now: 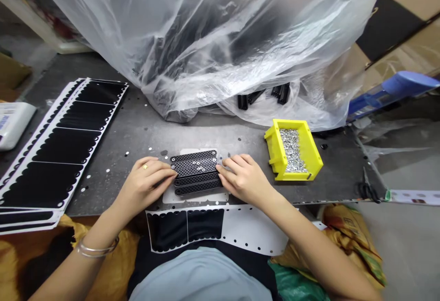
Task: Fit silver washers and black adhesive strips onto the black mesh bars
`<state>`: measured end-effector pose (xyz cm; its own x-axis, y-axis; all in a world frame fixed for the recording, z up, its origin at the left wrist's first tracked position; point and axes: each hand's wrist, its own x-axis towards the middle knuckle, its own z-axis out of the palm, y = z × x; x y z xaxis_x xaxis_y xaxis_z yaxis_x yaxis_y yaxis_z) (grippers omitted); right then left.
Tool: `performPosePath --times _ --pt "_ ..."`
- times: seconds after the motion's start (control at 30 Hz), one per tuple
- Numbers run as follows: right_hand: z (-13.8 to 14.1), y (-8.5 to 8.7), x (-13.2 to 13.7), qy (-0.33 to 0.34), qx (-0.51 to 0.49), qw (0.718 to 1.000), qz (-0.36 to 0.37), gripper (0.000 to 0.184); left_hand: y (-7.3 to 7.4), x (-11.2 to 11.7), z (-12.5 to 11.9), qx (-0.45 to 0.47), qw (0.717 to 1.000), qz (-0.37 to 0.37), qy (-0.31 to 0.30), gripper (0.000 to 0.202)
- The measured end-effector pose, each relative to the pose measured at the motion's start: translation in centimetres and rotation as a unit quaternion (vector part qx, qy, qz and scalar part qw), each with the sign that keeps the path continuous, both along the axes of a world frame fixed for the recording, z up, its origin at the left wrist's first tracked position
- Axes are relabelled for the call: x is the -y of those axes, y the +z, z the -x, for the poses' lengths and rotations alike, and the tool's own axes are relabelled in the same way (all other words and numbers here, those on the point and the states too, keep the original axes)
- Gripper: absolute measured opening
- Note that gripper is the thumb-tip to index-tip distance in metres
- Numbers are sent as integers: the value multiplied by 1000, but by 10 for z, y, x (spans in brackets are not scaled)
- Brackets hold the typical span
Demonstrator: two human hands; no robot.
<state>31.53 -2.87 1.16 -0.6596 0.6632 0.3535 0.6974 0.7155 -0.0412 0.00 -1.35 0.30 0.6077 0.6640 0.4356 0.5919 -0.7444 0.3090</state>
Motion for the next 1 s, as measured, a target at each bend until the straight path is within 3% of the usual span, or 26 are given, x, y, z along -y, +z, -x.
performPosePath --times 0.13,0.33,0.5,0.77,0.9,1.0 --pt "-7 0 -3 0 -39 996 84 25 -8 5 3 -7 999 -50 6 13" --pt "-10 0 -8 45 0 998 42 24 -21 21 18 -64 989 -133 3 40" --pt "-4 4 -7 14 -23 996 86 23 -19 18 16 -64 984 -167 -15 37" --pt "23 1 -4 -44 -30 998 45 21 -6 11 4 -91 985 -145 -20 15" --pt "38 -6 -11 -70 -99 987 105 15 -5 12 -9 -24 997 -74 13 18" --pt "30 -3 -6 -81 -95 986 107 14 -5 6 -28 -6 999 -35 -3 23"
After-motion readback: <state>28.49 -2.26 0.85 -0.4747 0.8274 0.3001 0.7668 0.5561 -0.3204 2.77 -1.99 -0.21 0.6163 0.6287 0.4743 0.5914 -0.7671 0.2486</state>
